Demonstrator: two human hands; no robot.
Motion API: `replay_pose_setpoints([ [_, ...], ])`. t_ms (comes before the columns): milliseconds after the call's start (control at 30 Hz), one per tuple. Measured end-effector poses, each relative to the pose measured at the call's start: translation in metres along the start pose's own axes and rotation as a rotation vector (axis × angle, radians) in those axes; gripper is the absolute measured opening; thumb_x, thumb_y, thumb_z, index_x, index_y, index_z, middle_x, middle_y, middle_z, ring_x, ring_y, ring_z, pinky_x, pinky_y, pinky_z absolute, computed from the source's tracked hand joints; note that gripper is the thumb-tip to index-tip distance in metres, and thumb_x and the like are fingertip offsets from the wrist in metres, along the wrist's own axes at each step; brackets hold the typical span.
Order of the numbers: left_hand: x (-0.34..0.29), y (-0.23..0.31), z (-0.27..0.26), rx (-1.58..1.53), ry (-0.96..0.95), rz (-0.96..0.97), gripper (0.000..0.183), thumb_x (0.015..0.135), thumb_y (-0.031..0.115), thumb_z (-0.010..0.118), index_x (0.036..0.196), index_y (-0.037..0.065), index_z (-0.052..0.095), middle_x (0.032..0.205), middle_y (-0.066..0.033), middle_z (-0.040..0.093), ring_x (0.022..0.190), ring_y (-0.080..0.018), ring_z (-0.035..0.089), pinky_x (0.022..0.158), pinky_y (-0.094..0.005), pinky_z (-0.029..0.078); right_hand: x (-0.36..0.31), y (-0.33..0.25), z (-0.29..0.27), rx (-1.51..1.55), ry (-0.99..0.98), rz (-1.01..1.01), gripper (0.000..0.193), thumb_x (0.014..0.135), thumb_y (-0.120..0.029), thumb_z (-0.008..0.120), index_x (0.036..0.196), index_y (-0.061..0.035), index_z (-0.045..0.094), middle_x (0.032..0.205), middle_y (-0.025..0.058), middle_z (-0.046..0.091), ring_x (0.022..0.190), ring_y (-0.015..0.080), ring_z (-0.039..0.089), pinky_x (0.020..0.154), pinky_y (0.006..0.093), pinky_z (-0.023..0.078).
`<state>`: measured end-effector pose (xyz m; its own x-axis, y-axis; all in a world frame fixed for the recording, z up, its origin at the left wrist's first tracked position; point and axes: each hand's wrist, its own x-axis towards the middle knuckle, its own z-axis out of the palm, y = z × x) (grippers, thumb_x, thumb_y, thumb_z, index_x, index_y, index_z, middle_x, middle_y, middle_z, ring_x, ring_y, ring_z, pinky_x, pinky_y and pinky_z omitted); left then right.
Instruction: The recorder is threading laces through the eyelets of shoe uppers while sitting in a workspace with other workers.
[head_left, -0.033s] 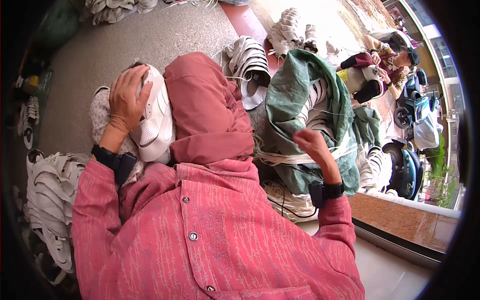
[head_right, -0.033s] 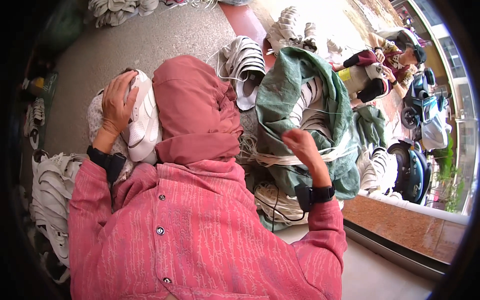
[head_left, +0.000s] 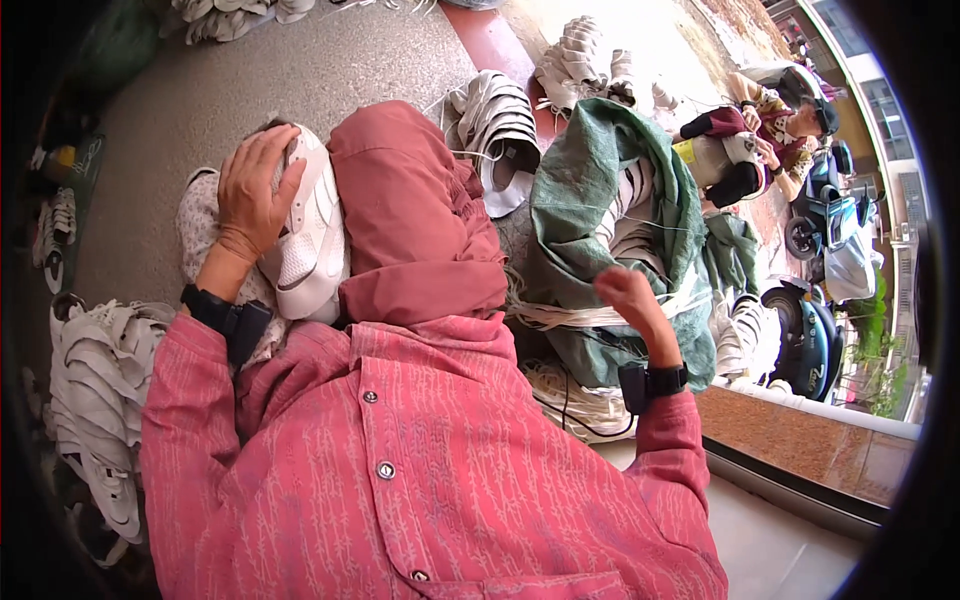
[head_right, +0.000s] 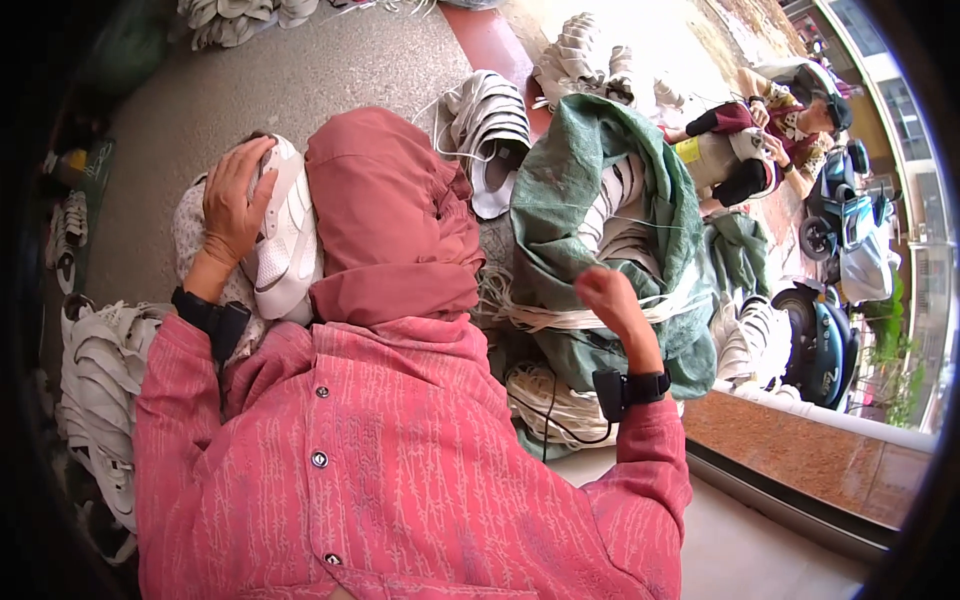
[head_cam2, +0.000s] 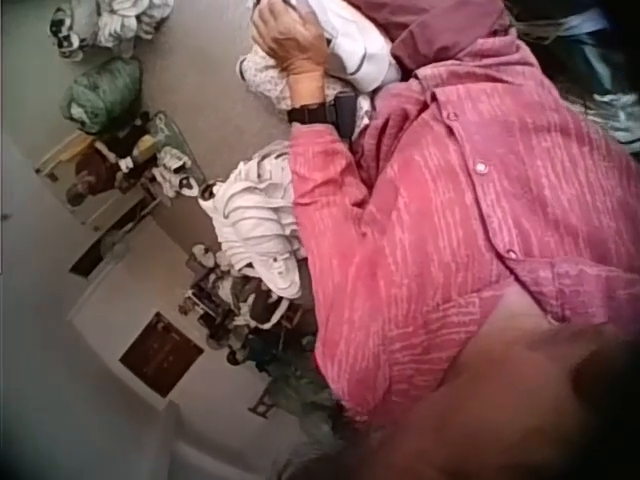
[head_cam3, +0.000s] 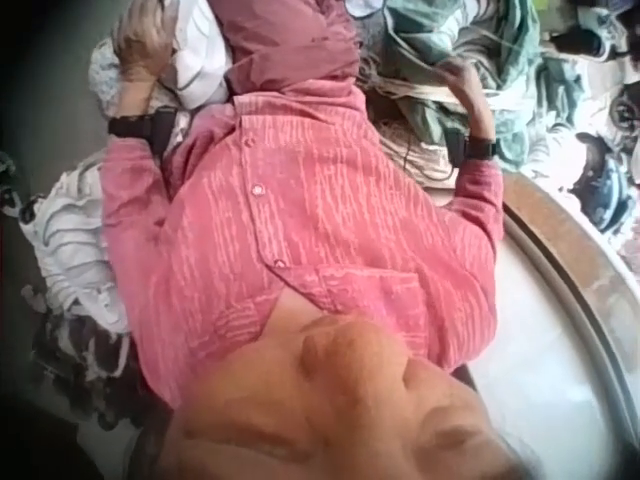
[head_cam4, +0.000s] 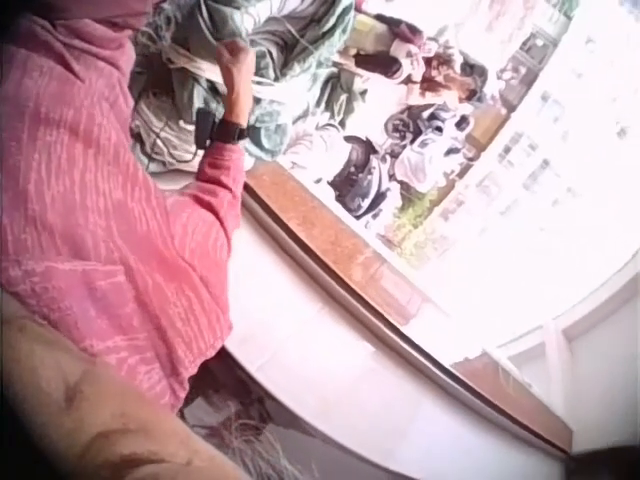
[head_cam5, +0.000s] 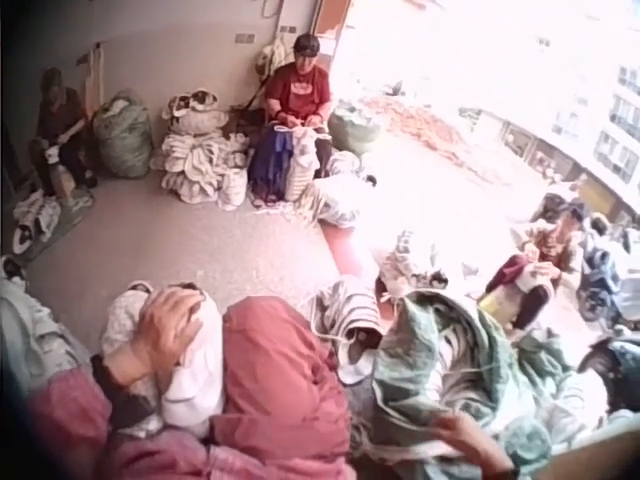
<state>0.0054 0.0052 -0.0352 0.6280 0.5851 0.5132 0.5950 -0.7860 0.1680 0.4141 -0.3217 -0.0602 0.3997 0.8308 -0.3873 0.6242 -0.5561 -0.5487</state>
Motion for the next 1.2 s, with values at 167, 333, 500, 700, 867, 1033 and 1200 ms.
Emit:
replay_pose_setpoints([
  [167,-0.001,-0.002,0.000,0.003,0.019,-0.004,0.039,0.091,0.031,0.054,0.122,0.008,0.057,0.122,-0.0100,0.060,0.115,-0.0293,0.053,0.097,-0.0385,0.038,-0.022,0.069,0.023,-0.190,-0.134,0.055,0.014,0.079,-0.015,0.062,0.080,-0.0025,0.070,0.067,0.0050,0.066,0.057,0.0141,0.064,0.053,0.0284,0.050],
  [333,-0.001,-0.001,0.001,0.021,-0.014,-0.022,0.039,0.092,0.030,0.052,0.124,0.007,0.056,0.124,-0.0115,0.058,0.116,-0.0295,0.053,0.099,-0.0382,0.037,-0.020,0.074,0.071,0.332,-0.075,0.497,0.024,0.082,-0.022,0.067,0.075,0.0004,0.066,0.065,0.0073,0.064,0.051,0.0171,0.062,0.043,0.0279,0.049],
  [500,-0.001,-0.002,0.001,0.031,-0.012,-0.019,0.040,0.092,0.032,0.053,0.124,0.008,0.057,0.124,-0.0100,0.058,0.117,-0.0290,0.052,0.099,-0.0385,0.037,-0.003,0.107,0.104,0.688,0.301,0.732,0.023,0.085,-0.022,0.063,0.079,0.0004,0.064,0.063,0.0112,0.061,0.045,0.0192,0.056,0.037,0.0305,0.040],
  [700,-0.002,-0.003,0.003,0.017,-0.008,-0.022,0.040,0.091,0.033,0.054,0.123,0.009,0.057,0.124,-0.0084,0.059,0.117,-0.0286,0.052,0.099,-0.0387,0.037,-0.026,0.124,0.113,1.017,0.394,0.653,0.010,0.084,-0.015,0.059,0.080,-0.0071,0.054,0.063,0.0043,0.055,0.045,0.0137,0.051,0.038,0.0255,0.036],
  [867,-0.001,-0.003,0.003,0.005,-0.012,-0.029,0.040,0.092,0.033,0.053,0.124,0.009,0.056,0.124,-0.0088,0.059,0.117,-0.0287,0.052,0.099,-0.0390,0.037,-0.034,0.118,0.121,1.013,0.582,0.660,0.019,0.087,-0.023,0.062,0.087,-0.0054,0.054,0.066,0.0051,0.057,0.045,0.0143,0.055,0.036,0.0266,0.042],
  [1033,-0.001,-0.001,0.002,0.015,-0.010,-0.011,0.039,0.092,0.031,0.053,0.124,0.009,0.056,0.124,-0.0094,0.058,0.117,-0.0289,0.052,0.099,-0.0396,0.037,-0.023,0.115,0.112,0.897,0.816,0.554,0.028,0.089,-0.030,0.063,0.089,-0.0033,0.055,0.067,0.0063,0.058,0.041,0.0145,0.054,0.032,0.0260,0.039],
  [1200,0.000,0.001,0.000,0.006,-0.015,-0.015,0.039,0.092,0.029,0.053,0.124,0.008,0.055,0.124,-0.0097,0.058,0.117,-0.0289,0.052,0.099,-0.0397,0.036,-0.014,0.125,0.095,0.842,0.793,0.593,0.030,0.088,-0.030,0.064,0.087,-0.0012,0.057,0.065,0.0073,0.059,0.041,0.0136,0.054,0.032,0.0261,0.037],
])
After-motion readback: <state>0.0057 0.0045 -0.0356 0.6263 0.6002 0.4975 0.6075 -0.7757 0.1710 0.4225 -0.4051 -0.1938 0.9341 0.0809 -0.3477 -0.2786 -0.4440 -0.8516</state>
